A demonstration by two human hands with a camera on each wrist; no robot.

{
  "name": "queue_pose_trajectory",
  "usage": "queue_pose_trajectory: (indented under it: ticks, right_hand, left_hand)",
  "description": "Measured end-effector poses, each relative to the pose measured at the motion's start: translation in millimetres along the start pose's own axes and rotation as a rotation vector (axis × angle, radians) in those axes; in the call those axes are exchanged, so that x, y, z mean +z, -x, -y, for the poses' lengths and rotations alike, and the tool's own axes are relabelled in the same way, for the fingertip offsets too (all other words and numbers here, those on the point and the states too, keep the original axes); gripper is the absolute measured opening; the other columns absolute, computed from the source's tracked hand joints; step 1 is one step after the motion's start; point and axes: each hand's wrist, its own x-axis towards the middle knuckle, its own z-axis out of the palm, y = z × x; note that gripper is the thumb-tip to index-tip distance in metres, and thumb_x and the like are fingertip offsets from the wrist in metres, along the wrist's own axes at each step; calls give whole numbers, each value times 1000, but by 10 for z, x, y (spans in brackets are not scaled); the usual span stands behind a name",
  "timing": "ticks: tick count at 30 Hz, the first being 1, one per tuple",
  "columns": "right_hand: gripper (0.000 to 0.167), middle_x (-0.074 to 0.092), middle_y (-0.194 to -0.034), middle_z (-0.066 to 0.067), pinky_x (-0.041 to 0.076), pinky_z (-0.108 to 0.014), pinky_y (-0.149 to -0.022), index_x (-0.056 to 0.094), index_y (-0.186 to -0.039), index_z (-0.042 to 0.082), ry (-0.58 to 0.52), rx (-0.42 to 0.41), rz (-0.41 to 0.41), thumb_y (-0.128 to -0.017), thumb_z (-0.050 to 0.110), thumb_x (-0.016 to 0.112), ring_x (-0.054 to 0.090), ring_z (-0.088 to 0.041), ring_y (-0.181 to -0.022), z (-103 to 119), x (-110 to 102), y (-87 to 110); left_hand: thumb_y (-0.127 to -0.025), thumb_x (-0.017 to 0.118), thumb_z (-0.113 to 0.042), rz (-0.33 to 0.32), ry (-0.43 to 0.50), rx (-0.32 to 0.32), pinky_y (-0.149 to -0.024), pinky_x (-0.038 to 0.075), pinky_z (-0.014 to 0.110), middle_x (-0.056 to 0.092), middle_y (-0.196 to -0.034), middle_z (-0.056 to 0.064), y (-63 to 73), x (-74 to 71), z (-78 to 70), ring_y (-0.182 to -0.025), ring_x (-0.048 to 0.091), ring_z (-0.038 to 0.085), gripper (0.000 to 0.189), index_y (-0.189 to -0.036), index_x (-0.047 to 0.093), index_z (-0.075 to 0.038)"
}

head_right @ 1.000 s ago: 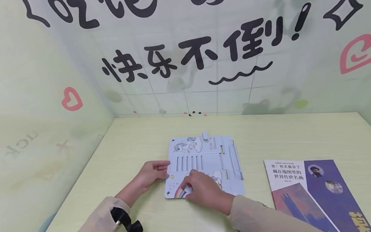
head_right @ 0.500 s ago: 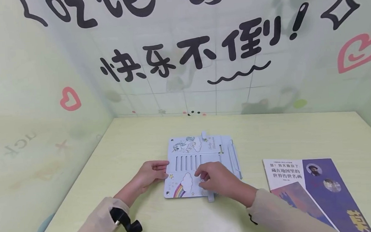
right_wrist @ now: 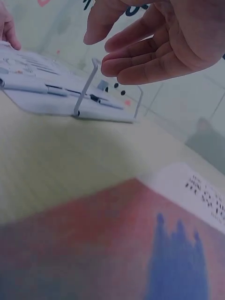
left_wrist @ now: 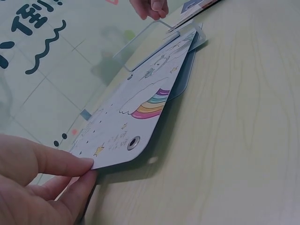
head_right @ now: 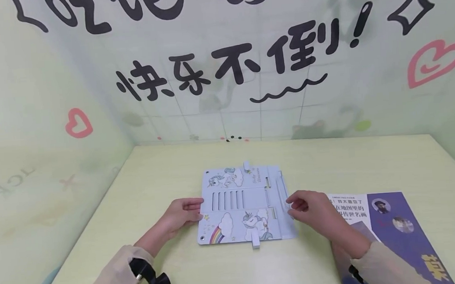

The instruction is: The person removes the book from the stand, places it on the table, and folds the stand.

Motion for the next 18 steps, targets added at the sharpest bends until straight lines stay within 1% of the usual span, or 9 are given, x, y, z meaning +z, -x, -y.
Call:
queue_pose_trajectory:
  ticks: [3, 7, 10, 18]
  right_hand:
    - [18, 62, -77, 2, 51, -22, -61, 66, -94, -1, -12, 26, 12, -77, 3, 71, 58, -11, -70, -79, 22, 29]
    - [16, 63, -76, 2, 51, -22, -61, 67, -92, 0, -18, 11, 14, -77, 2, 70, 58, -9, -68, -141, 45, 31]
    - [15, 63, -76, 2, 51, -22, -60, 67, -91, 0, -16, 14, 14, -77, 1, 70, 58, -9, -68, -161, 59, 21]
    - [10, 64, -76, 0, 48, -22, -55, 68, -87, 2, -38, 64, 15, -77, 1, 70, 56, -13, -66, -180, 78, -40]
  left_hand:
    - [-74, 60, 19, 4, 7, -4, -74, 54, 30, 55, -101, 17, 5, -10, 5, -88, 56, 21, 46, -118, 55, 8]
    - [-74, 60, 19, 14, 18, -3, -76, 53, 30, 55, -103, 18, 5, -8, -3, -90, 57, 22, 47, -119, 54, 8]
    - [-74, 59, 20, 18, 26, 2, -76, 53, 30, 55, -103, 19, 6, -2, 0, -91, 57, 23, 47, -120, 53, 8]
    - [-74, 59, 20, 6, 40, -1, -75, 53, 31, 55, -103, 19, 19, 4, 19, -90, 57, 23, 47, -120, 53, 8]
